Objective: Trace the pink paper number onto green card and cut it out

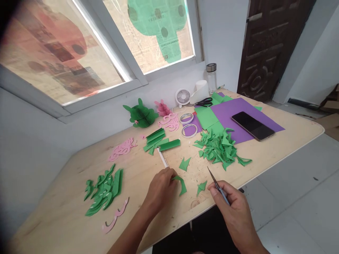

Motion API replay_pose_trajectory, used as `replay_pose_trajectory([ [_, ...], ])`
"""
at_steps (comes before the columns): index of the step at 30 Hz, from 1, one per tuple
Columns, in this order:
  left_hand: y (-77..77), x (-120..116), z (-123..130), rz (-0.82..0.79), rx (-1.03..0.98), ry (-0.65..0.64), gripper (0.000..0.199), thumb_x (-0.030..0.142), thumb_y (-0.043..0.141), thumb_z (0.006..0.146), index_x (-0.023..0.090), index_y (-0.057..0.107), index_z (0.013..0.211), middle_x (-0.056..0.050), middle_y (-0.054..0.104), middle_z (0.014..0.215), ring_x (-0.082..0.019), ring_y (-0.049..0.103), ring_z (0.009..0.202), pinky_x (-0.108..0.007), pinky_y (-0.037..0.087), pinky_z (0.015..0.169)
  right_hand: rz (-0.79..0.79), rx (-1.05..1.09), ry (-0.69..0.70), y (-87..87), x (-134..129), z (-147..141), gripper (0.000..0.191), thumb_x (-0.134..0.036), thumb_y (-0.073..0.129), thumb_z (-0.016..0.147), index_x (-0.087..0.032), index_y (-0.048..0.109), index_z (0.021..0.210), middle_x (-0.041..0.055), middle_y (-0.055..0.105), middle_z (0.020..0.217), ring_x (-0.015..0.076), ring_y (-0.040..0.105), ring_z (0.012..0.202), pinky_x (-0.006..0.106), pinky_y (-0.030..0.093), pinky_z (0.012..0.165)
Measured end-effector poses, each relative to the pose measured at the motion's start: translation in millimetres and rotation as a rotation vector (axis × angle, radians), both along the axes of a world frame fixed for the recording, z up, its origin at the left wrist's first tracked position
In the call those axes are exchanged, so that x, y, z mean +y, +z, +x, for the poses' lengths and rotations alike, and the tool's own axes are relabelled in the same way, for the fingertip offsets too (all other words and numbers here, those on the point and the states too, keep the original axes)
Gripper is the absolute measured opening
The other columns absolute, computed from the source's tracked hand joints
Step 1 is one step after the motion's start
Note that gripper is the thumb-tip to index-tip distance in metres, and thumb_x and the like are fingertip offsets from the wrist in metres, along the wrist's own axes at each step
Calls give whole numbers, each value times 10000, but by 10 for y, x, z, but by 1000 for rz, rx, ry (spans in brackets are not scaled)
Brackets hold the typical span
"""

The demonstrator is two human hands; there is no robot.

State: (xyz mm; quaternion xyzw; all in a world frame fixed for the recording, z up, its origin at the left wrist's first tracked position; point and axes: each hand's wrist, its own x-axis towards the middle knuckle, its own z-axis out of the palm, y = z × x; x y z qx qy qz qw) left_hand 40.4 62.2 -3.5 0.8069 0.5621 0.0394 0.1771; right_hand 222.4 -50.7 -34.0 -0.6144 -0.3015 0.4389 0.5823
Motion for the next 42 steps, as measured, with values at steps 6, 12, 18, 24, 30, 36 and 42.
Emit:
replay_pose_trajectory([
  [6,148,69,-137,-84,-96,0,164,108,486,748,195,621,780,23,609,662,-136,570,645,-227,402,605,-11,19,-25,-16,-73,26,271,-449,685,732,-181,706,767,31,644,721,178,580,676,233,470,569],
  [12,151,-20,-134,-156,-238,-64,426,80,504,704,199,625,1095,43,625,667,-121,557,610,-219,402,607,-18,-1,15,15,-39,-7,281,-458,677,734,-178,699,744,17,617,689,151,541,613,214,423,496],
  [18,82,158,86,-74,-135,7,203,115,499,759,194,685,764,3,669,700,-143,599,688,-225,391,627,-20,10,42,34,-56,-23,297,-449,669,746,-175,717,848,9,614,677,109,462,502,203,342,407],
  [24,116,412,235,-46,-4,-13,249,126,565,730,201,646,953,-19,679,745,-187,623,763,-240,372,614,-27,0,12,24,-74,24,305,-455,667,743,-176,721,856,16,619,696,107,446,502,207,342,416],
  [30,95,459,305,-57,83,-67,211,148,590,707,199,615,910,-34,670,760,-201,619,753,-239,340,568,-20,-12,9,38,-39,54,298,-459,661,732,-166,707,758,7,587,661,103,433,495,210,335,415],
  [36,75,413,356,5,76,-51,135,109,494,747,193,586,694,-48,647,697,-212,608,732,-260,328,569,-17,-4,22,35,-36,50,288,-451,651,754,-168,700,772,-8,553,656,93,403,495,206,323,421],
  [42,117,582,836,17,-66,-92,114,214,544,791,188,640,848,-19,668,727,-172,623,715,-236,382,575,-26,-34,24,44,-36,80,305,-454,643,755,-165,713,824,6,577,675,104,417,506,211,333,425],
])
